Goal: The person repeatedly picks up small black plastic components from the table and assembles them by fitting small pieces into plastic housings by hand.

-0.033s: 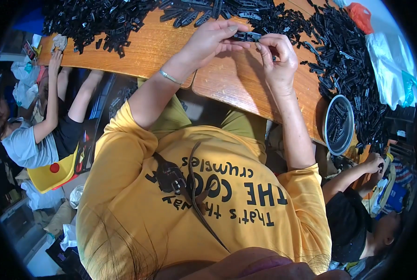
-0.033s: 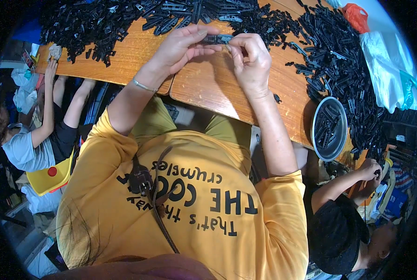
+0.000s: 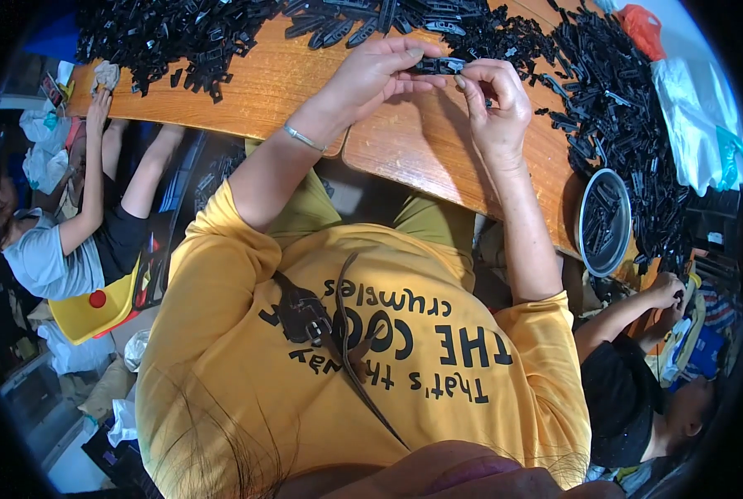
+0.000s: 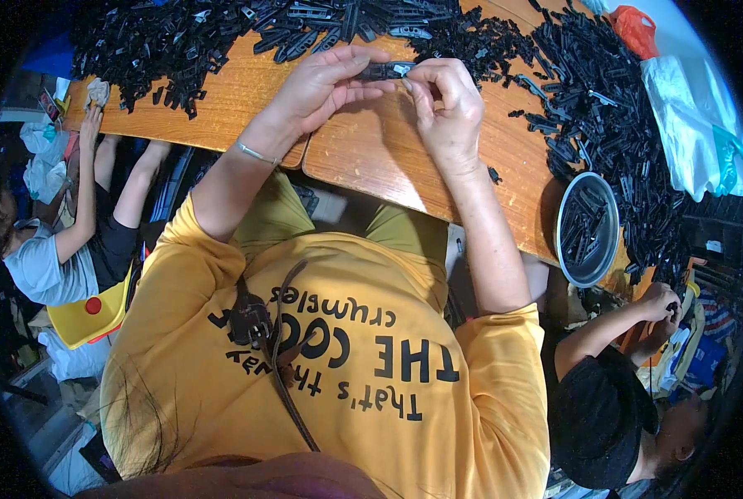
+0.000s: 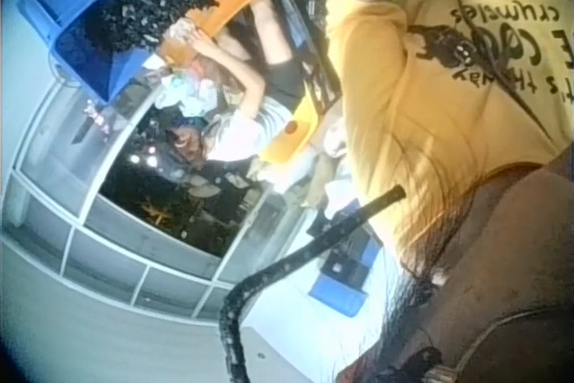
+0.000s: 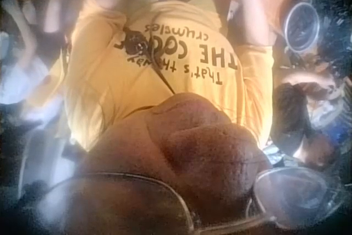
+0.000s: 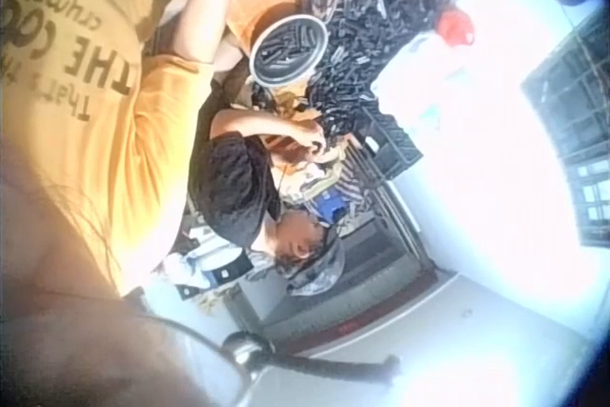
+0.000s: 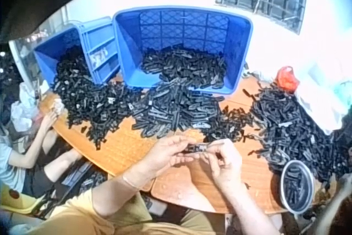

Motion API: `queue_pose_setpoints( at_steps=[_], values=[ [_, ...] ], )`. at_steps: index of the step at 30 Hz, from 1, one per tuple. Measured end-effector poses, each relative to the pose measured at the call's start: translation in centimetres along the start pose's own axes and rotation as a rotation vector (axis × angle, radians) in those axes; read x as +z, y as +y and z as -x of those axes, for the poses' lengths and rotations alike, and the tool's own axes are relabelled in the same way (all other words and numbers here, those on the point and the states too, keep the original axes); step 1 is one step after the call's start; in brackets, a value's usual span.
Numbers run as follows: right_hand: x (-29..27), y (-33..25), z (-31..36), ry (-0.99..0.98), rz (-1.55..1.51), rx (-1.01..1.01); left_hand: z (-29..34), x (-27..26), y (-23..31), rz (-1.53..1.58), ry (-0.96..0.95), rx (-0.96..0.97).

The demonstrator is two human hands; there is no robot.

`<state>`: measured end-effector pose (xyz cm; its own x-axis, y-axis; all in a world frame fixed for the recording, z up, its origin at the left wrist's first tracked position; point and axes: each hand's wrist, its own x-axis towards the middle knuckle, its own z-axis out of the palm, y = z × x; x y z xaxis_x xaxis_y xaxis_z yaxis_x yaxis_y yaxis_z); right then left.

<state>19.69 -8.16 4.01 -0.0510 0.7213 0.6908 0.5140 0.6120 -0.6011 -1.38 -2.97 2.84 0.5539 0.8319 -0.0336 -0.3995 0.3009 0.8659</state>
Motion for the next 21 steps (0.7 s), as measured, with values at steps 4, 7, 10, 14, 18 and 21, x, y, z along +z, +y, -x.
queue_pose_setpoints(
  at_steps=[4,7,10,14,18,21],
  values=[
    [-0.2,-0.6,-0.7,-0.038,0.024,-0.025,0.2,-1.0,-0.6,0.244,-0.131,-0.122],
    [0.1,-0.4,-0.6,-0.060,-0.006,-0.013,0.5,-1.0,-1.0,0.336,-0.214,-0.153],
    [0.9,-0.2,-0.4,-0.062,-0.061,0.011,0.9,-0.4,-1.9,0.318,-0.222,-0.159],
    [1.5,-1.0,-0.8,-0.094,-0.092,0.028,0.7,-1.4,-2.7,0.298,-0.161,-0.146],
    [1.6,0.1,0.1,0.054,-0.271,0.264,1.3,-0.5,-1.9,0.358,-0.040,-0.165],
    [1.9,0.3,0.6,0.061,-0.330,0.317,1.5,-1.1,-2.0,0.358,0.009,-0.165]
  ],
)
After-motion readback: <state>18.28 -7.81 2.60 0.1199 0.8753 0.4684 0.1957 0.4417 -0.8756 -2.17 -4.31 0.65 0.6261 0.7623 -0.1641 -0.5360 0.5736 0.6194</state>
